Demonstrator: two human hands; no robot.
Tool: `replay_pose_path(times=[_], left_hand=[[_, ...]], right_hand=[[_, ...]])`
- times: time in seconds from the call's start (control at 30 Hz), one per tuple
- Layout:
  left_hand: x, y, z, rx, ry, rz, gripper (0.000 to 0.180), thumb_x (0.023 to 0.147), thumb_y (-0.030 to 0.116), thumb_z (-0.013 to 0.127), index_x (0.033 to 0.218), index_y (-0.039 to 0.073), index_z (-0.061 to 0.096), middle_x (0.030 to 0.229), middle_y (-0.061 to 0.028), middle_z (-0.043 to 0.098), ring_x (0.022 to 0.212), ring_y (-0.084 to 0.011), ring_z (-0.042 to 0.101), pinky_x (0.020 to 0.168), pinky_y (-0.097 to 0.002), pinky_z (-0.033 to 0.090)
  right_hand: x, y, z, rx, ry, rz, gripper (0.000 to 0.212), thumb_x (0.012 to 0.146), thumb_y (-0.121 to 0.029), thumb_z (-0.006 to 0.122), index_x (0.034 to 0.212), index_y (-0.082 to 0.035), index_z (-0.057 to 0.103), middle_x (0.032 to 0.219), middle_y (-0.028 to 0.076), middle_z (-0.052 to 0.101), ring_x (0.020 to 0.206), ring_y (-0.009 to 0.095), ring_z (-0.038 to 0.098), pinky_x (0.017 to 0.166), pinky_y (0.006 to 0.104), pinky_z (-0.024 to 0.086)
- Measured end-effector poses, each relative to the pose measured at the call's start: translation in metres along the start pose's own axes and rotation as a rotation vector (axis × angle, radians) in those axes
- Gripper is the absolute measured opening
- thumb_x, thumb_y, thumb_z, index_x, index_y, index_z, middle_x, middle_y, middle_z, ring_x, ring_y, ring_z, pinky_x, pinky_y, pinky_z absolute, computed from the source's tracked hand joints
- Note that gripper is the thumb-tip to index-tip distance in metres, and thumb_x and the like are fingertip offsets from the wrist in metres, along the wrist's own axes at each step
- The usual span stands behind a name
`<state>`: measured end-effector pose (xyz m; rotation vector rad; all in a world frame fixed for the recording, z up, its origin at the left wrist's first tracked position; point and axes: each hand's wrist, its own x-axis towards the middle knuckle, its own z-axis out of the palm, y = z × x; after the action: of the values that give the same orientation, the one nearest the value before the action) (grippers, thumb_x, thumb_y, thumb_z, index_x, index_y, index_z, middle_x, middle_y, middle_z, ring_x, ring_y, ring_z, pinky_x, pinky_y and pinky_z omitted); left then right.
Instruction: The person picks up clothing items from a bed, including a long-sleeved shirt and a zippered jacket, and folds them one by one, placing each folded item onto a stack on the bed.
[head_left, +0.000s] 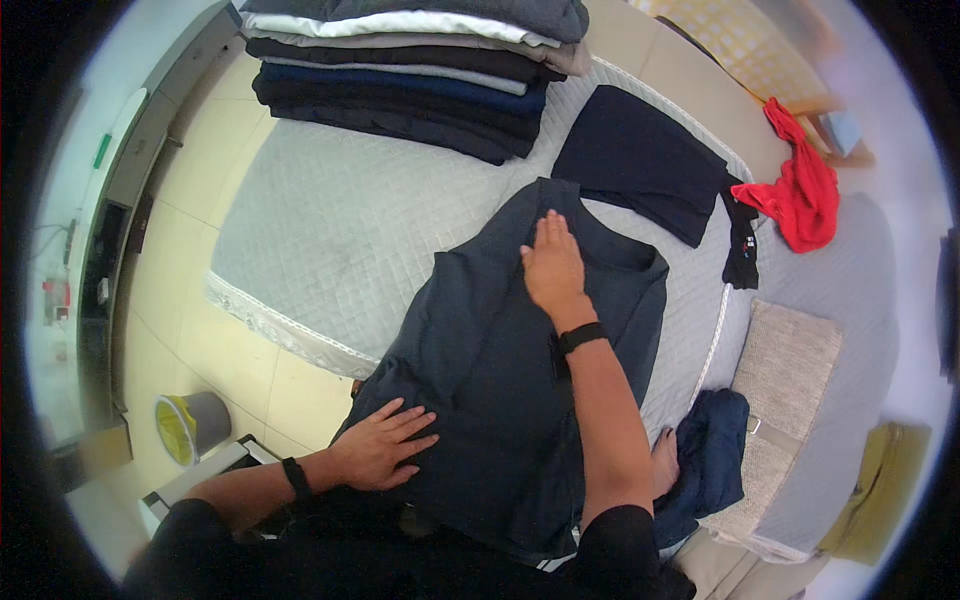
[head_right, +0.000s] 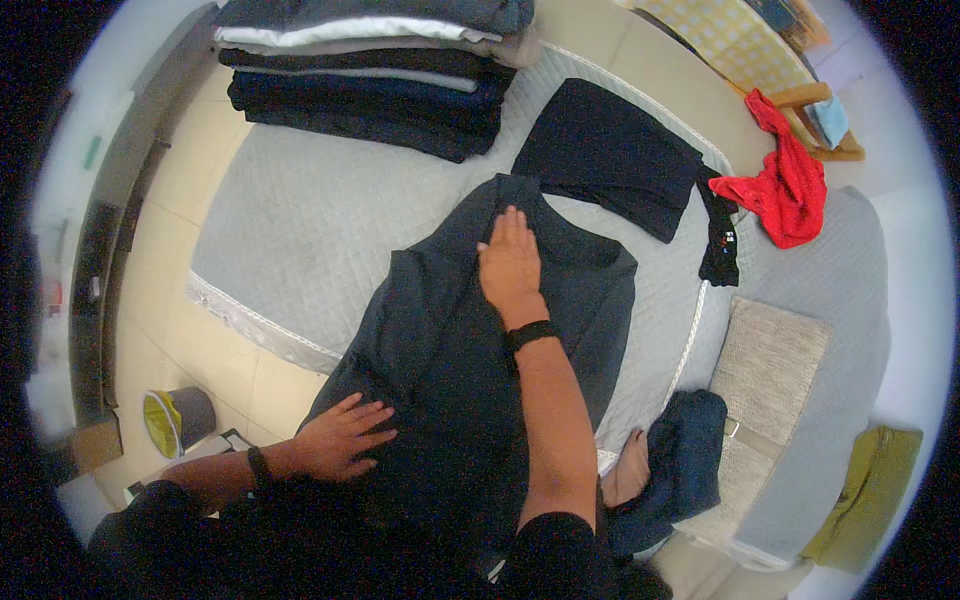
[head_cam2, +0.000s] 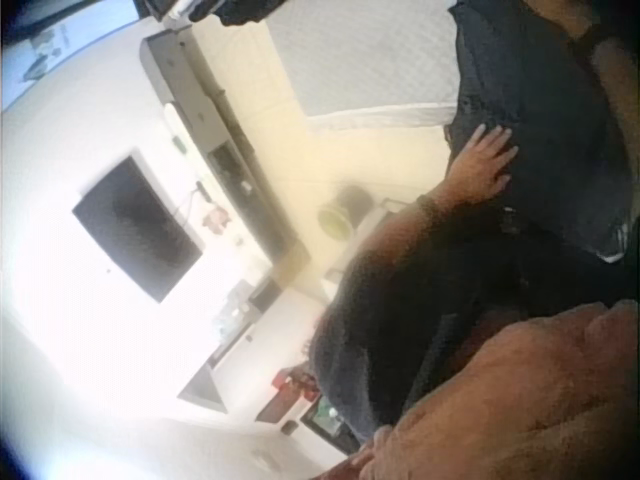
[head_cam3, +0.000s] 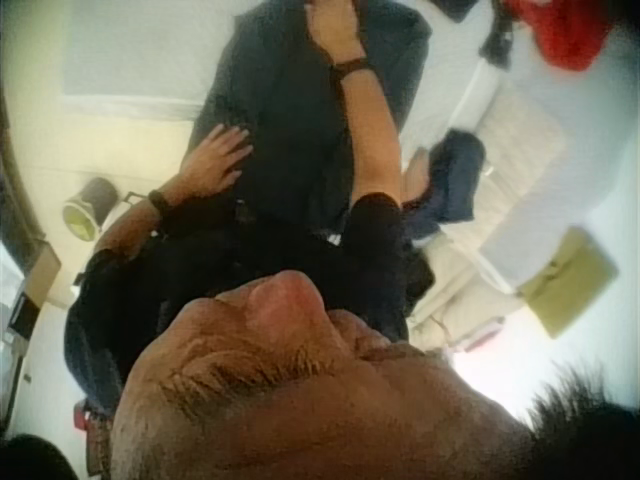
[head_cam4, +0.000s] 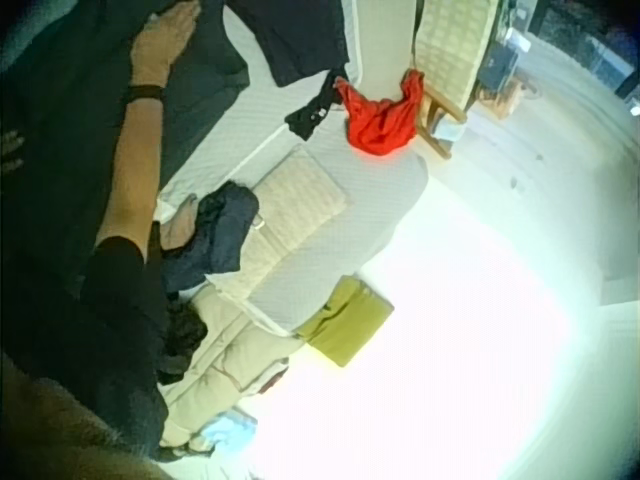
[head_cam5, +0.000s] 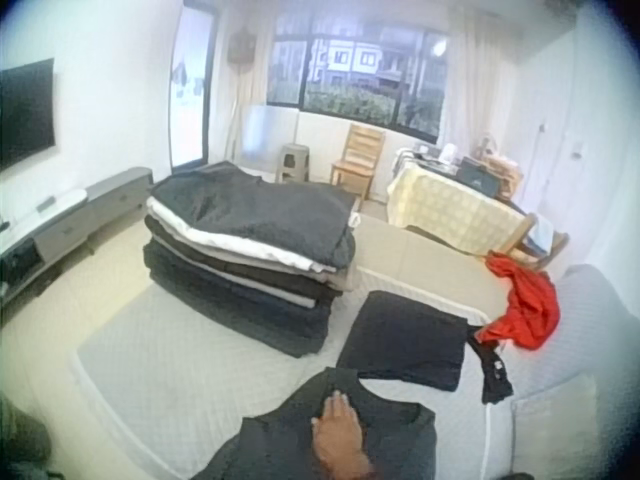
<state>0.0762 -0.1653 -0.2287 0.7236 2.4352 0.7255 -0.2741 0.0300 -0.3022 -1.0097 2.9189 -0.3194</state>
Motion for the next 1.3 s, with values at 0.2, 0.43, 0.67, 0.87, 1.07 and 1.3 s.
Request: replay_pose_path(times=[0.2, 0.43, 0.67, 0.87, 1.07, 1.3], left_hand=[[-0.004, -0.001, 0.004, -0.032, 0.004, -0.022, 0.06, 0.1, 0.039, 0.061, 0.151, 0.009, 0.05, 0.164, -0.0202, 0.035, 0.153, -0.0364, 0.031, 0.127, -0.0589, 0.017], [-0.002, 0.002, -0.004, -0.03, -0.014, -0.025, 0.056, 0.104, 0.037, 0.055, 0.151, 0.008, 0.051, 0.165, -0.0188, 0.034, 0.155, -0.0333, 0.028, 0.129, -0.0529, 0.013], [-0.002, 0.0, -0.004, -0.027, -0.04, -0.032, 0.056, 0.104, 0.037, 0.054, 0.152, 0.008, 0.05, 0.165, -0.0187, 0.034, 0.155, -0.0329, 0.028, 0.129, -0.0529, 0.013], [-0.003, -0.001, -0.001, -0.024, -0.04, -0.03, 0.056, 0.104, 0.037, 0.054, 0.151, 0.007, 0.051, 0.165, -0.0186, 0.034, 0.155, -0.0327, 0.027, 0.129, -0.0528, 0.013], [-0.001, -0.002, -0.002, -0.026, -0.038, -0.02, 0.056, 0.104, 0.037, 0.054, 0.151, 0.007, 0.051, 0.165, -0.0185, 0.033, 0.156, -0.0327, 0.027, 0.129, -0.0528, 0.013], [-0.001, -0.001, -0.001, -0.039, -0.038, -0.027, 0.056, 0.103, 0.036, 0.055, 0.151, 0.007, 0.051, 0.165, -0.0186, 0.034, 0.155, -0.0334, 0.028, 0.129, -0.0528, 0.013]], right_hand=[[0.009, -0.018, -0.003, 0.211, 0.109, 0.184, 0.05, 0.101, -0.019, 0.061, 0.14, 0.01, 0.051, 0.136, 0.029, 0.06, 0.127, 0.04, 0.059, 0.109, 0.046, 0.047], [0.021, -0.028, 0.008, 1.08, -0.164, 0.736, 0.067, 0.089, -0.039, 0.08, 0.123, 0.014, 0.057, 0.098, 0.021, 0.072, 0.083, 0.032, 0.072, 0.072, 0.043, 0.059], [0.011, -0.047, 0.014, 1.797, -0.323, 0.673, 0.051, 0.09, -0.031, 0.08, 0.113, 0.011, 0.062, 0.106, 0.018, 0.071, 0.092, 0.027, 0.072, 0.078, 0.0414, 0.06], [0.009, -0.058, 0.02, 1.727, -0.265, 0.817, 0.049, 0.096, -0.022, 0.074, 0.126, 0.013, 0.055, 0.127, 0.021, 0.065, 0.118, 0.03, 0.064, 0.105, 0.0434, 0.05], [0.013, -0.046, 0.043, 2.06, -0.172, 0.875, 0.036, 0.105, -0.023, 0.061, 0.125, 0.007, 0.059, 0.129, 0.017, 0.065, 0.12, 0.03, 0.063, 0.107, 0.0468, 0.049], [0.007, -0.055, 0.046, 2.238, -0.164, 0.706, 0.042, 0.109, -0.032, 0.053, 0.128, 0.005, 0.059, 0.133, 0.018, 0.064, 0.124, 0.032, 0.061, 0.112, 0.0502, 0.046]])
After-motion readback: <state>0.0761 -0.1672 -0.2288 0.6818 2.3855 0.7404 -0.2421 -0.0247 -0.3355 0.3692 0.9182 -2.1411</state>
